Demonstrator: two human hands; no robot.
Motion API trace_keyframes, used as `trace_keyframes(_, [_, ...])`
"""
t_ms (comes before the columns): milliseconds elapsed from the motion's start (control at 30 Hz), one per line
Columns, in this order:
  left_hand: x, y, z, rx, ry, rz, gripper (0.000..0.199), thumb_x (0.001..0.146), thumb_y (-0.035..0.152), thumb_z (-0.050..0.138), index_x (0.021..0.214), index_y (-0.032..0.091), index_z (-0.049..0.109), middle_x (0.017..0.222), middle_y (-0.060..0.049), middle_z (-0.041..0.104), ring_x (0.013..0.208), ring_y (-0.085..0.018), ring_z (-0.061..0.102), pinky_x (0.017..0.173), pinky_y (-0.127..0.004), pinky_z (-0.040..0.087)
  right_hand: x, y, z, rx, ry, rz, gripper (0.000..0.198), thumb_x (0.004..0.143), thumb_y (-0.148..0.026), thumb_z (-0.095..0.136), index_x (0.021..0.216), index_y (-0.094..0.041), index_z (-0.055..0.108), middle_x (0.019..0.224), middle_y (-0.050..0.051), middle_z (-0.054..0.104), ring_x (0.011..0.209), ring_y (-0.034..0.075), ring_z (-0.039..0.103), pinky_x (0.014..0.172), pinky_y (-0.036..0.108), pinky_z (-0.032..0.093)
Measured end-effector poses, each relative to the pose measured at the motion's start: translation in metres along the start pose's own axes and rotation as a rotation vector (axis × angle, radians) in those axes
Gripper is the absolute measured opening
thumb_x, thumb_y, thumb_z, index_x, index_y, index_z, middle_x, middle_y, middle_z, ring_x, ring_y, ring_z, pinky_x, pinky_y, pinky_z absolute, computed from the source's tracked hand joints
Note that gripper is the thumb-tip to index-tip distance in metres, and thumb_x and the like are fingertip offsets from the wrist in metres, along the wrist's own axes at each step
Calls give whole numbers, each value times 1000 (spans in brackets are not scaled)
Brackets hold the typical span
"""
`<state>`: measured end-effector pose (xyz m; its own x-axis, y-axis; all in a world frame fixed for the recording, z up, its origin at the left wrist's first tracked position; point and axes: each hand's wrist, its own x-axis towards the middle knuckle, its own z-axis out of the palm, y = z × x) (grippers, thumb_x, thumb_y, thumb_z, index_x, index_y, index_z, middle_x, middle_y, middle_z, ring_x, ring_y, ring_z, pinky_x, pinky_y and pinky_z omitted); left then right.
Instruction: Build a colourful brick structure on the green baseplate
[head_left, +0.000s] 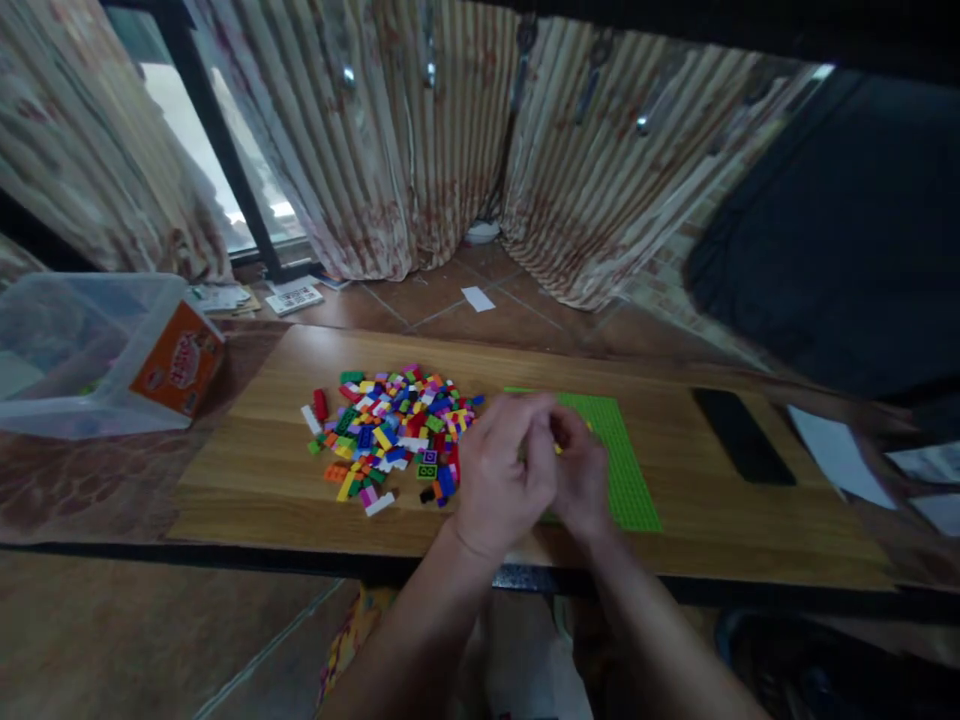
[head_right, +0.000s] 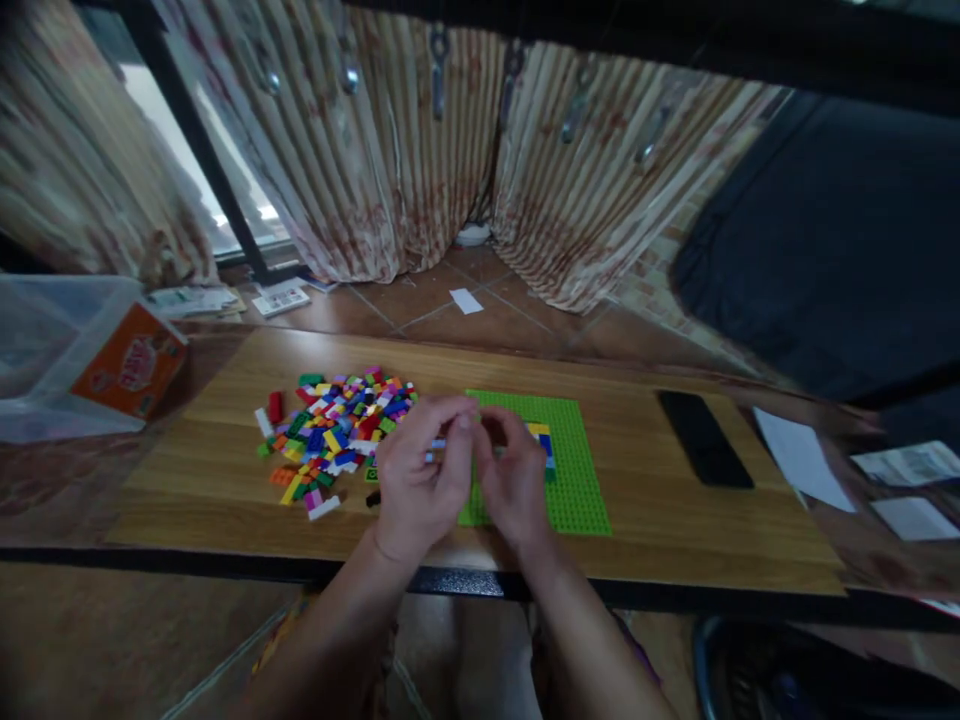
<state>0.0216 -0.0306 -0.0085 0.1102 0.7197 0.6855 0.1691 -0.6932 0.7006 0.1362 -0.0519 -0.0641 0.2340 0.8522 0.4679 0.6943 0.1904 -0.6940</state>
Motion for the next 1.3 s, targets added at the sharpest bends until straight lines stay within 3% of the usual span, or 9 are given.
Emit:
trace_keyframes(67, [0, -5, 3, 34, -98, -68, 17, 89, 14, 48, 96, 18, 64, 87, -3, 69, 82, -13, 65, 74, -26, 53, 3, 15, -24, 143, 116, 181, 25, 88, -33, 55, 105, -18, 64, 92, 7, 69, 80, 19, 66, 72, 34, 54])
trace_keyframes(167, [-3, -12, 11, 107, -281, -167, 17, 89, 15, 48, 94, 18, 64, 88, -4, 70, 82, -14, 65, 74, -26, 53, 3, 36, -55, 167, 106, 278, 22, 82, -33, 61, 96, -18, 68, 90, 6, 70, 80, 19, 66, 74, 35, 54])
trace_keyframes(300, [-10, -16, 24, 277, -486, -240, 18, 89, 16, 48, 94, 18, 65, 88, -4, 70, 74, -15, 65, 71, -28, 52, -3, 54, -78, 84, -73, 224, 19, 82, -31, 60, 92, -20, 72, 89, 4, 71, 82, 19, 66, 76, 35, 53])
trace_keyframes(467, [-19, -19, 37, 448, -643, -233, 19, 89, 16, 47, 97, 18, 64, 89, -6, 69, 76, -18, 66, 72, -30, 53, -5, 64, -80, -9, -170, 106, 15, 84, -25, 59, 88, -23, 73, 90, 3, 72, 86, 20, 66, 82, 37, 51])
trace_keyframes(700, [-25, -21, 44, 498, -727, -180, 21, 89, 15, 46, 97, 19, 65, 94, -6, 68, 79, -18, 66, 75, -29, 53, 0, 66, -83, -121, -293, 10, 16, 83, -15, 60, 90, -23, 73, 89, 3, 71, 85, 18, 64, 81, 35, 49])
trace_keyframes(1300, [-23, -24, 43, 509, -785, -185, 20, 90, 18, 46, 100, 18, 63, 99, -7, 66, 86, -19, 65, 79, -32, 54, 3, 68, -82, -45, -340, 15, 16, 85, -16, 60, 87, -24, 74, 86, 3, 69, 83, 19, 62, 79, 33, 47])
